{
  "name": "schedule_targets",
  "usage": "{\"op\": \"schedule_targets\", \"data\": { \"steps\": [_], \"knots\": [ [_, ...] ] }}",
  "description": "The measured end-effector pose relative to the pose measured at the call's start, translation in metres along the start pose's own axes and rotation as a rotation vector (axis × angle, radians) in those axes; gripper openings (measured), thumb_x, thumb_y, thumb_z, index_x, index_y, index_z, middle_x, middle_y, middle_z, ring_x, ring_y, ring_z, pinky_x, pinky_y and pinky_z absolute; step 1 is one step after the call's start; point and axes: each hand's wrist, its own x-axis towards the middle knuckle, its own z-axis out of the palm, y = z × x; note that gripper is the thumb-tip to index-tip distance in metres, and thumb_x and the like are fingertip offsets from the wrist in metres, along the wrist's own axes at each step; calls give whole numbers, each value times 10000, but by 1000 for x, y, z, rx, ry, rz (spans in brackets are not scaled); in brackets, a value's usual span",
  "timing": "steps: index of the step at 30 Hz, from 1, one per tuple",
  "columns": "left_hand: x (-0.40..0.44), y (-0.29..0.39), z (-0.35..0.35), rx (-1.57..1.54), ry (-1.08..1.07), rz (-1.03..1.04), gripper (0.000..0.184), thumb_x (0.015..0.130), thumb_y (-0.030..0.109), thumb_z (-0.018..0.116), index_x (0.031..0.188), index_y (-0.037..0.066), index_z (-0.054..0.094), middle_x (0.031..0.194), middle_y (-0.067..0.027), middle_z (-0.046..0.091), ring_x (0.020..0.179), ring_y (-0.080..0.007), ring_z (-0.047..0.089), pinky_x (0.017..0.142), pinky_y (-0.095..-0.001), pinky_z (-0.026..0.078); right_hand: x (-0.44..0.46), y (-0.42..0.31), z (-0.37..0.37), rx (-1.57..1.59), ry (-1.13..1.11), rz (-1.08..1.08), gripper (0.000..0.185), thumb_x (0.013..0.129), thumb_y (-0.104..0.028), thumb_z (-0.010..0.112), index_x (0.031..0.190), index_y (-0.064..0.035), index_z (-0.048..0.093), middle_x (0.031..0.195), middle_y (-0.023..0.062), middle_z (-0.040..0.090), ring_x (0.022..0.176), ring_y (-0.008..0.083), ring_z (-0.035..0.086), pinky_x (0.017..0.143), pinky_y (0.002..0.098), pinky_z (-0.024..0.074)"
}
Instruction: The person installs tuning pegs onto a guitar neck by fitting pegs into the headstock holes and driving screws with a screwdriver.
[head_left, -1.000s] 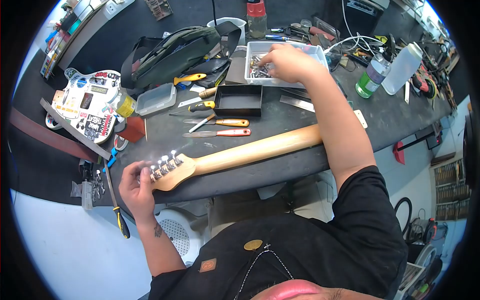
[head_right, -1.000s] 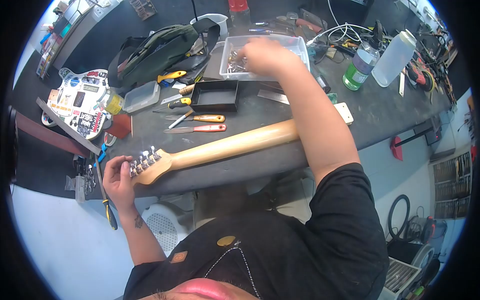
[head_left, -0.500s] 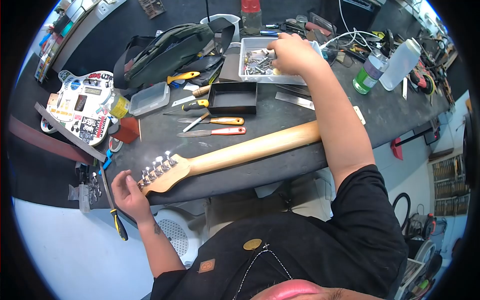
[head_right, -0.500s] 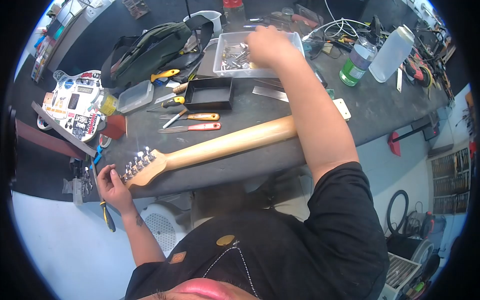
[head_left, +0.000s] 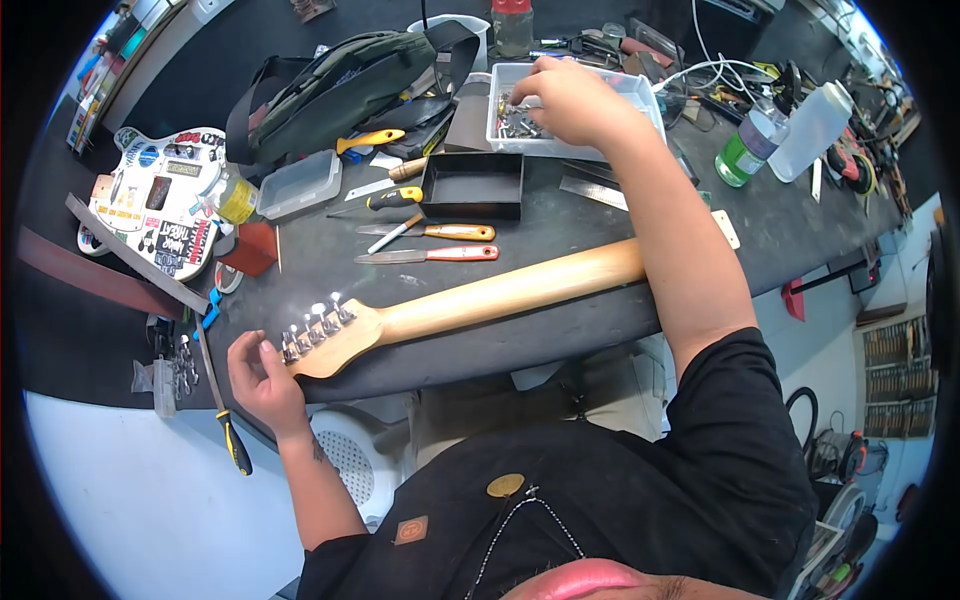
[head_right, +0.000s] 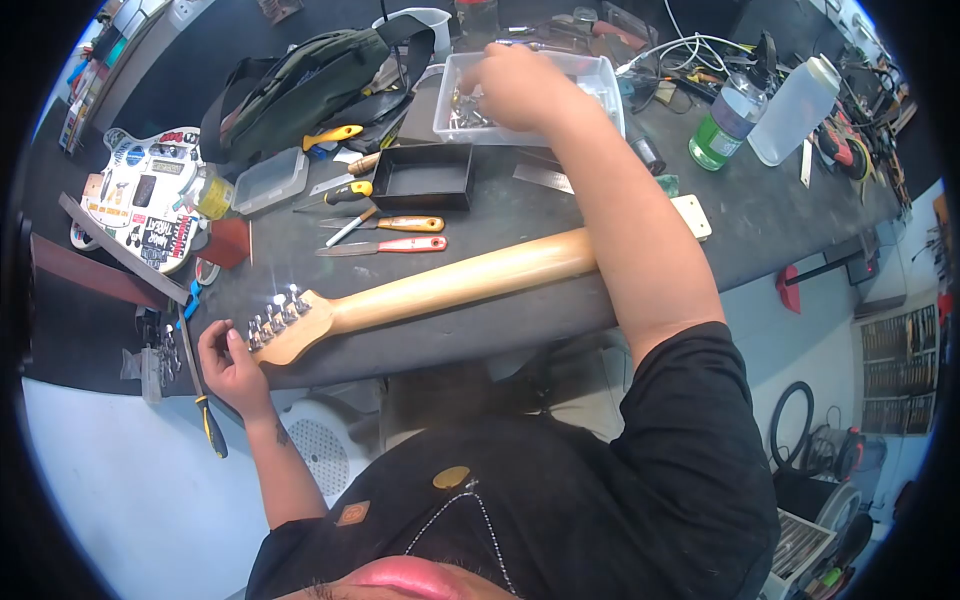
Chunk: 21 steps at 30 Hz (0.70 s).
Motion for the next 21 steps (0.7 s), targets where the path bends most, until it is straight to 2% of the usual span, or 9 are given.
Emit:
{"op": "schedule_targets", "data": {
  "steps": [2,8,11,14,17,20,21],
  "knots": [
    [0,-1,0,6,-5,9,169,1019,-38,642,1181,-27,690,1164,-114,719,1039,-209,685,946,-349,550,2,-5,3,-20,-49,-23,354,949,-142,744,1287,-212,823,1353,118,691,1307,358,641,1158,487,518],
    [0,1,0,43,-4,20,166,1019,-28,648,1178,-15,695,1159,-106,726,1027,-209,702,913,-344,558,0,-6,-7,-166,-15,145,390,945,-102,728,1314,-197,816,1338,118,690,1302,354,643,1141,474,531],
    [0,2,1,47,-15,20,165,1019,-25,651,1177,-13,696,1159,-105,727,1022,-205,707,897,-337,562,7,9,8,100,24,-109,408,944,-95,720,1324,-210,812,1348,117,686,1309,350,643,1139,488,529],
    [0,3,2,43,-17,18,164,1019,-25,652,1176,-13,696,1159,-104,727,1013,-200,710,881,-331,566,6,1,12,44,-34,-94,504,910,-33,707,1329,-293,817,1363,140,695,1272,381,694,1109,518,561],
    [1,3,1,52,-16,26,166,1018,-27,650,1177,-14,695,1158,-105,728,1004,-199,712,867,-330,569,-2,2,6,-76,51,44,472,909,-36,693,1332,-213,806,1334,122,681,1294,355,644,1132,480,523],
    [1,4,1,65,-20,22,165,1019,-25,649,1177,-14,696,1152,-106,730,998,-199,715,854,-329,571,0,0,-5,-90,-15,121,493,908,-35,681,1351,-218,799,1348,124,677,1295,358,644,1137,471,524],
    [1,4,2,67,-24,21,164,1020,-23,649,1176,-14,697,1150,-106,731,996,-199,715,850,-328,571,1,1,-3,-11,-14,63,486,913,-46,683,1351,-221,800,1357,124,677,1301,358,644,1138,474,524]
  ]
}}
